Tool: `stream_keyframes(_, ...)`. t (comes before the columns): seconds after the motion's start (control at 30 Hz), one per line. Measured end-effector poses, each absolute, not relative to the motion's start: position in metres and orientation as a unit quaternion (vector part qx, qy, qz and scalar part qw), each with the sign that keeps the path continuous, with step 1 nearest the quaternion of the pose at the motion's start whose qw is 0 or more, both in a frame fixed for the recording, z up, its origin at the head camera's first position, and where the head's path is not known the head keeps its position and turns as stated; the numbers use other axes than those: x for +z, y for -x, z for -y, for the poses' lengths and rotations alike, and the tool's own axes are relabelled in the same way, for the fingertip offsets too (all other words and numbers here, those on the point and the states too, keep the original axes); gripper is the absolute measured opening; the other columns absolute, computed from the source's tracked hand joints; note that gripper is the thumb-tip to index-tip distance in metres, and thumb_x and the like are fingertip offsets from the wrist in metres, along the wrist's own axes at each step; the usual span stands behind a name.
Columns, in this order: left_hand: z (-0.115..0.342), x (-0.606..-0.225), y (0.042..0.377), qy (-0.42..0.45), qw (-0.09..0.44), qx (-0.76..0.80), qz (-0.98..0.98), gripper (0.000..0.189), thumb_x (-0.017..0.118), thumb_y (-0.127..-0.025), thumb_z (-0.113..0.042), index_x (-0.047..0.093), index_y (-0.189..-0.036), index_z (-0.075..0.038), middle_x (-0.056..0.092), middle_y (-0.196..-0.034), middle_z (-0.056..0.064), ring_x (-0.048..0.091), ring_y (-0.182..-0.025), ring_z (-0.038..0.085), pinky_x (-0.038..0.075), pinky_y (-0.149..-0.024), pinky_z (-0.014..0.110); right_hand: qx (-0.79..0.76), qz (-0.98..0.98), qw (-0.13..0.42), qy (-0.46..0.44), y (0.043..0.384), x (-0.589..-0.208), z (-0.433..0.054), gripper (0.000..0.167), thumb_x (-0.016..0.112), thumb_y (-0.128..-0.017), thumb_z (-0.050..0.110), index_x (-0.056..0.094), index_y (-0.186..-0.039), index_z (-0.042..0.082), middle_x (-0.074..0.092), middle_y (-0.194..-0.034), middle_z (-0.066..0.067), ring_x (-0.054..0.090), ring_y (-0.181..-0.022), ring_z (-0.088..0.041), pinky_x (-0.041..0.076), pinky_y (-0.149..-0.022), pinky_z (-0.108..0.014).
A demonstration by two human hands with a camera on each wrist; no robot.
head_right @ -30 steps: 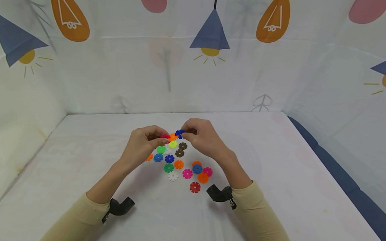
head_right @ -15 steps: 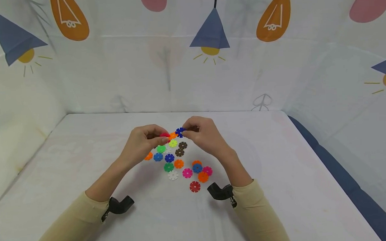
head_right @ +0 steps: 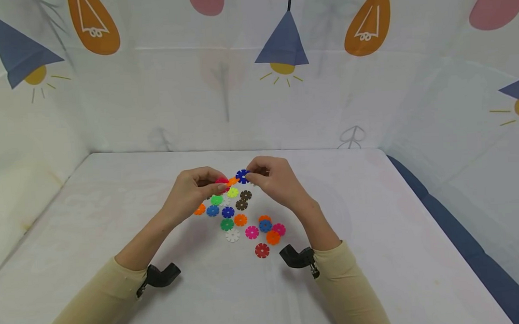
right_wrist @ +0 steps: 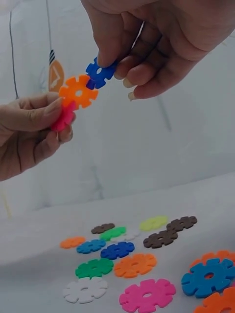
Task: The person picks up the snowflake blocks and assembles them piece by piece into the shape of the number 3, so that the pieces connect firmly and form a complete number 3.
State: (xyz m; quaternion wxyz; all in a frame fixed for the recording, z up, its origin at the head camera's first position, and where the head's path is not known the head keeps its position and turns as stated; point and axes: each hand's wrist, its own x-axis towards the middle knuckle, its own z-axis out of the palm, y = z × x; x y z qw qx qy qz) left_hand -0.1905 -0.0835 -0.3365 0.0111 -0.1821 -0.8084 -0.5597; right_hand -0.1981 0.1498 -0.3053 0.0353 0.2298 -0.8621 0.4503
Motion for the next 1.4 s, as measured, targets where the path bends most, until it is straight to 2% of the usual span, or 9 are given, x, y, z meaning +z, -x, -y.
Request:
stream_keyframes(0.17,0.083,-0.337,0.19,0.185,-0.003,-0.565,0.804,0.01,0.071,-0.093,-0.022,0.072,-0.1,-0.015,0.075,-0.091,0.001,0.071,-0.085,0.021,0.058,-0.083,0.038,0.455,0.859,0.037,-0.231,0.197,-0.305,-0.148,0.007,0.064,-0.096,0.012,0.07,-0.095,0.009,0.069,-0.087,-0.011,0.064,-0.077,-0.022,0.056,-0.075,-0.036)
stream_keyframes(0.4,0.085,-0.336,0.192,0.194,-0.085,-0.573,0.792,0.015,0.068,-0.094,-0.022,0.069,-0.106,-0.013,0.072,-0.098,0.006,0.071,-0.091,0.026,0.055,-0.091,0.054,0.452,0.861,0.034,-0.232,0.197,-0.306,-0.147,0.008,0.064,-0.096,0.014,0.071,-0.095,0.01,0.07,-0.087,-0.009,0.064,-0.077,-0.021,0.056,-0.075,-0.037)
stream_keyframes(0.53,0.086,-0.337,0.193,0.199,-0.121,-0.566,0.791,0.015,0.068,-0.094,-0.023,0.068,-0.107,-0.016,0.07,-0.099,0.006,0.069,-0.097,0.032,0.054,-0.093,0.054,0.445,0.865,0.031,-0.229,0.197,-0.306,-0.146,0.009,0.064,-0.096,0.017,0.071,-0.096,0.011,0.07,-0.085,-0.007,0.064,-0.078,-0.02,0.056,-0.075,-0.038)
stream_keyframes(0.73,0.088,-0.335,0.194,0.208,-0.145,-0.552,0.795,0.018,0.067,-0.094,-0.028,0.068,-0.109,-0.017,0.07,-0.106,0.003,0.067,-0.101,0.025,0.053,-0.096,0.053,0.441,0.869,0.022,-0.224,0.197,-0.307,-0.145,0.01,0.065,-0.096,0.018,0.071,-0.096,0.011,0.07,-0.085,-0.009,0.065,-0.08,-0.029,0.055,-0.075,-0.037)
stream_keyframes(0.83,0.088,-0.334,0.193,0.207,-0.144,-0.544,0.8,0.021,0.065,-0.095,-0.031,0.068,-0.111,-0.018,0.071,-0.108,0.001,0.066,-0.103,0.021,0.053,-0.097,0.052,0.44,0.87,0.015,-0.221,0.198,-0.309,-0.144,0.01,0.065,-0.097,0.018,0.072,-0.096,0.011,0.069,-0.084,-0.007,0.065,-0.081,-0.029,0.055,-0.075,-0.035)
stream_keyframes(1.0,0.086,-0.332,0.191,0.195,-0.119,-0.546,0.806,0.024,0.065,-0.095,-0.037,0.069,-0.11,-0.019,0.071,-0.108,0.0,0.065,-0.102,0.021,0.053,-0.095,0.053,0.442,0.87,-0.001,-0.219,0.198,-0.311,-0.141,0.009,0.065,-0.096,0.018,0.072,-0.095,0.012,0.069,-0.083,-0.005,0.064,-0.08,-0.028,0.056,-0.075,-0.038)
stream_keyframes(1.2,0.084,-0.336,0.191,0.196,-0.09,-0.548,0.808,0.021,0.067,-0.095,-0.034,0.07,-0.108,-0.018,0.071,-0.105,0.001,0.065,-0.099,0.021,0.054,-0.093,0.052,0.436,0.872,-0.013,-0.221,0.196,-0.311,-0.137,0.009,0.066,-0.096,0.016,0.073,-0.095,0.013,0.07,-0.084,-0.004,0.064,-0.08,-0.025,0.057,-0.076,-0.039)
stream_keyframes(1.4,0.083,-0.337,0.192,0.196,-0.073,-0.541,0.814,0.018,0.067,-0.095,-0.033,0.071,-0.105,-0.019,0.072,-0.103,-0.001,0.065,-0.097,0.02,0.057,-0.084,0.036,0.442,0.866,-0.023,-0.233,0.196,-0.312,-0.134,0.009,0.065,-0.096,0.014,0.073,-0.095,0.012,0.072,-0.089,-0.005,0.066,-0.082,-0.024,0.058,-0.079,-0.039)
